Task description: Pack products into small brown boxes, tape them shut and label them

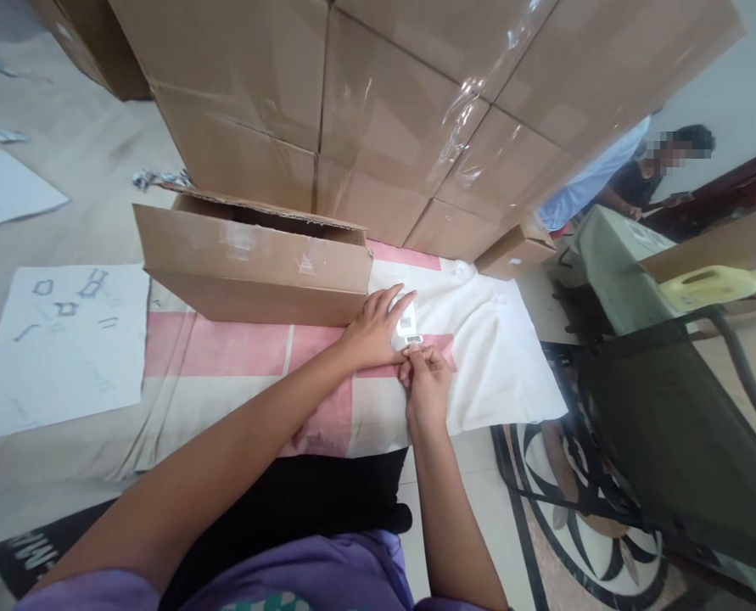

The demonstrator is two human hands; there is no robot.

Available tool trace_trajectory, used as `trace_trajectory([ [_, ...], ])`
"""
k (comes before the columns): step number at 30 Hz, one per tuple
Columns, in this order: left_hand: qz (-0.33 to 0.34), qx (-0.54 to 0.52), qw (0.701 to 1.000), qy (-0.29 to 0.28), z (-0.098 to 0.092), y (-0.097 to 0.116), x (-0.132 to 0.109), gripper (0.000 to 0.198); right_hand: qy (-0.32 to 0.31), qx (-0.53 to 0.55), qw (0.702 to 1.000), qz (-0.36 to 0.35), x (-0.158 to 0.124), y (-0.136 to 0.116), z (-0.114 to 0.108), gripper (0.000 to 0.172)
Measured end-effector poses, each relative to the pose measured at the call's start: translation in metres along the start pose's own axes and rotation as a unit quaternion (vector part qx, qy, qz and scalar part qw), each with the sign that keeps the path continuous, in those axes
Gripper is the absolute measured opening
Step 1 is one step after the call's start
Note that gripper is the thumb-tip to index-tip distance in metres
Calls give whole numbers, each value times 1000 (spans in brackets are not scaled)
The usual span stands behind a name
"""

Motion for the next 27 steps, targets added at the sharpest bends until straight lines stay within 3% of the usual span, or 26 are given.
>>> trace_trajectory([
  [7, -2, 21, 1000, 5, -2, 2, -1, 99, -5, -9, 1000, -9, 2, 2, 0, 30],
  [15, 9, 30, 999, 13, -1, 1, -2, 101, -18, 8, 999, -49, -1, 6, -3, 44],
  [27, -3, 36, 999, -1, -3, 4, -1, 104, -14, 27, 998, -56, -3, 4, -4, 41],
])
Point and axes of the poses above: each hand's wrist, its own x-axis towards the middle knuckle, its own z-axis out of the palm, y = z × x, the point moved 5 cm from there along x, towards the middle knuckle, and after that the axes turned 5 degrees about -x, right-handed, at the moved point
